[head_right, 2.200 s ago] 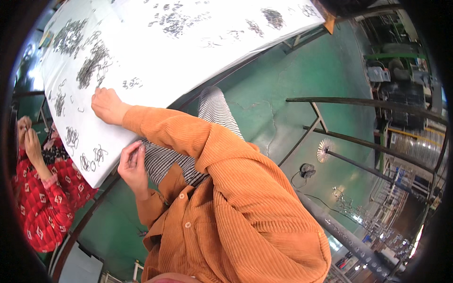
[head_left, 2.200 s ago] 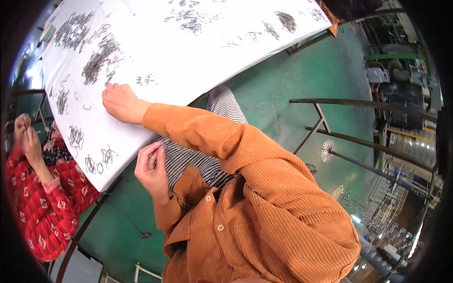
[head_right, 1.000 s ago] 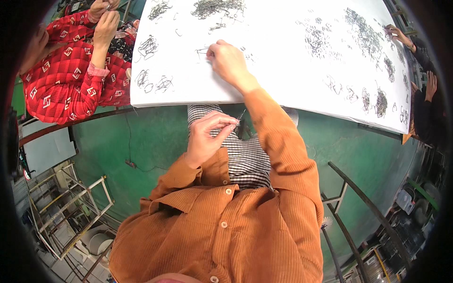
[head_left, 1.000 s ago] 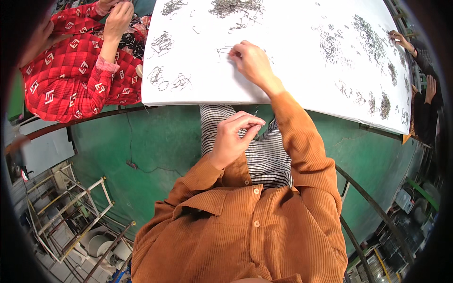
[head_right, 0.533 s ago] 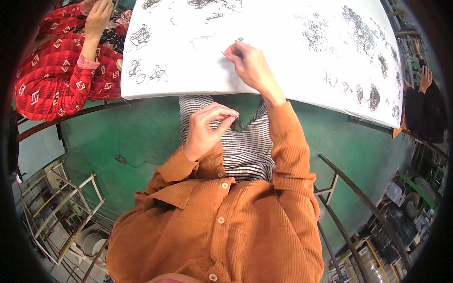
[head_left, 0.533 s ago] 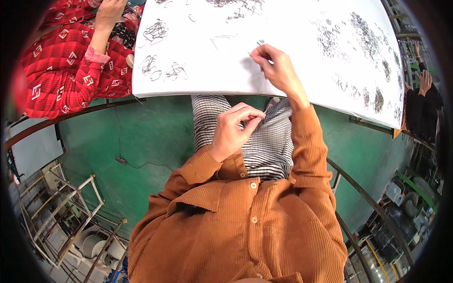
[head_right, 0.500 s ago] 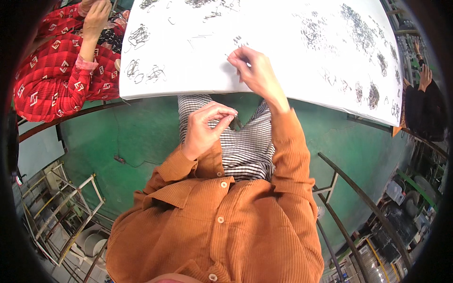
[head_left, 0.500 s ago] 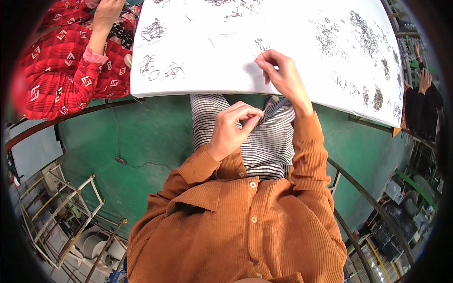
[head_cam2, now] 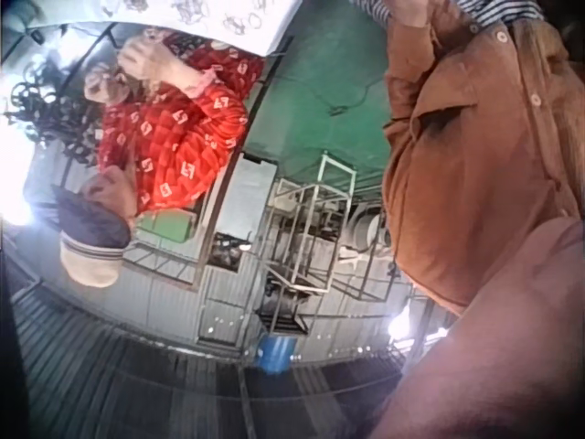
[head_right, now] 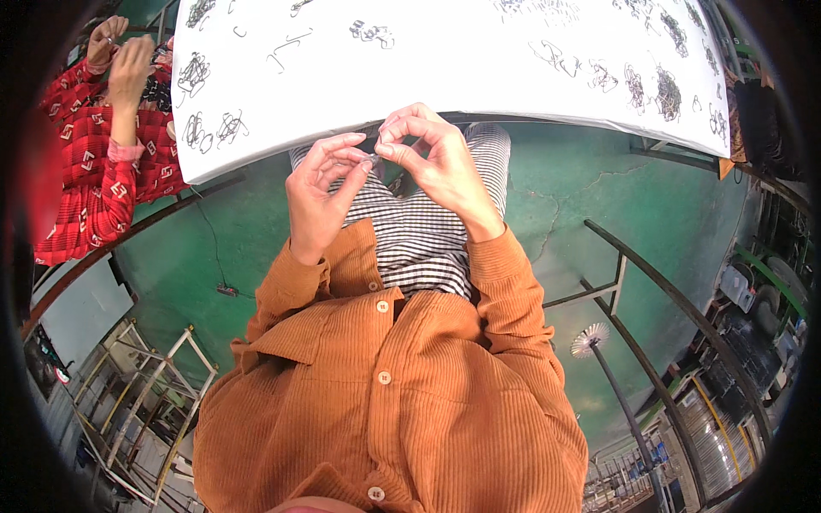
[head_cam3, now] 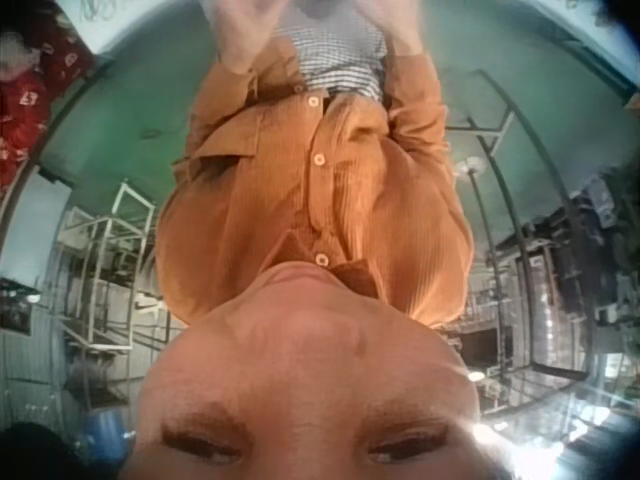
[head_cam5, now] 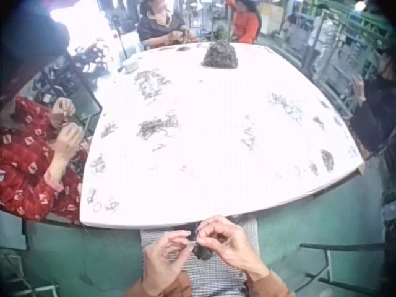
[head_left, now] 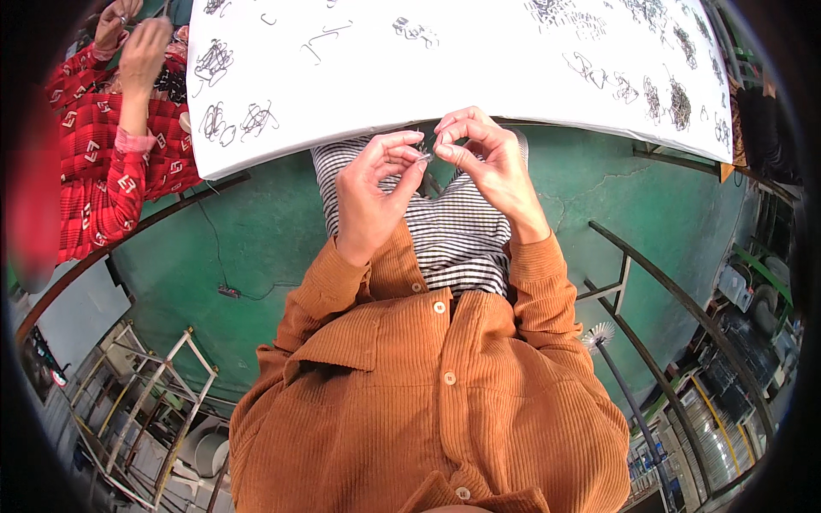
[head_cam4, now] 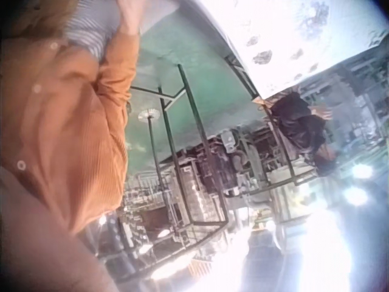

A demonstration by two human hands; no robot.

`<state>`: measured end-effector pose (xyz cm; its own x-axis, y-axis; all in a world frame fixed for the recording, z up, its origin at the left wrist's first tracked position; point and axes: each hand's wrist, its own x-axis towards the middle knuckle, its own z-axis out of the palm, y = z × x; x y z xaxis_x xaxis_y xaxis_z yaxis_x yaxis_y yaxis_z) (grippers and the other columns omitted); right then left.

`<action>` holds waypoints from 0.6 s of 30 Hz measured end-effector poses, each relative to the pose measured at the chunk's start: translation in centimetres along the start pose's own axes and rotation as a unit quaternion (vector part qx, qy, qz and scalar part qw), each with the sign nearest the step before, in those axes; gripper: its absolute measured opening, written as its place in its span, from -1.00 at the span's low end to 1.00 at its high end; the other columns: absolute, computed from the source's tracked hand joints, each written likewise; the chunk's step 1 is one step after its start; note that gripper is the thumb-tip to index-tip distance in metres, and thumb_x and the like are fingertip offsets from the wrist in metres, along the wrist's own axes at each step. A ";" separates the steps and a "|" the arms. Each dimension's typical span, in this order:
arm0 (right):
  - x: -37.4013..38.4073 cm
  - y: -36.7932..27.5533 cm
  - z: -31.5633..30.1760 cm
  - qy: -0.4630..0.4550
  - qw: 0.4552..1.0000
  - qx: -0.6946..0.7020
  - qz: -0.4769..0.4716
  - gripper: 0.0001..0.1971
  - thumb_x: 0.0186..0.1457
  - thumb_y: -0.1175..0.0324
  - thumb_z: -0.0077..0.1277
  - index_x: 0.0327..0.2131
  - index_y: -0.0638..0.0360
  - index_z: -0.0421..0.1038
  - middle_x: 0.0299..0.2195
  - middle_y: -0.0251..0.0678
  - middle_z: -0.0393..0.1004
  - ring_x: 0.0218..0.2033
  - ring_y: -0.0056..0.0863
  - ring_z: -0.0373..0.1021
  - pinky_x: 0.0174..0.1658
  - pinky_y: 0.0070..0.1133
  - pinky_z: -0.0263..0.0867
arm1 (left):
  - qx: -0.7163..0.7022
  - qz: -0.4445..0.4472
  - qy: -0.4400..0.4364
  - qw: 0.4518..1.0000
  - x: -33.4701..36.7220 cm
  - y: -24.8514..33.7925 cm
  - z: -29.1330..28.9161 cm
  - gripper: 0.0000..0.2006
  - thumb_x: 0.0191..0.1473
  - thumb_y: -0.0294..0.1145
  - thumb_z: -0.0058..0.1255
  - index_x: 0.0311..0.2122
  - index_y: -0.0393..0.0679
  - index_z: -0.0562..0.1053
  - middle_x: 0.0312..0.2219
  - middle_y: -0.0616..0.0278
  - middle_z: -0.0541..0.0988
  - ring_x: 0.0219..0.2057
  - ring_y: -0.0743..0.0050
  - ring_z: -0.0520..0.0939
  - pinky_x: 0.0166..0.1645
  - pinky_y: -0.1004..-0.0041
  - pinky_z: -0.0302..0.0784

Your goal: The person picks up metal clips from a table, turns them by hand, and hangs them onto a metal rack standing next to the table.

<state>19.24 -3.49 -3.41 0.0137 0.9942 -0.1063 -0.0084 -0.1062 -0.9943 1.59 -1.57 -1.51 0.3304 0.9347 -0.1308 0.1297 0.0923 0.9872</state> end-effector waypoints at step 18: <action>-0.3 -0.1 0.2 0.042 0.997 0.007 -0.070 -0.93 -0.01 0.52 0.15 -0.42 0.26 0.45 -0.40 -0.33 0.46 -0.36 -0.55 0.39 -0.26 -0.61 0.32 | 0.045 0.014 -0.005 0.999 -0.1 0.4 1.0 -0.65 0.01 -0.72 0.07 -0.05 -0.31 0.41 -0.33 0.23 0.56 -0.24 0.60 0.58 -0.12 0.56 0.53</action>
<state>19.04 -3.76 -3.28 0.1001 0.9944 0.0336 -0.0139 0.0351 -0.9993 2.51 -1.93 -1.15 0.3451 0.9327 -0.1044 0.2033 0.0343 0.9785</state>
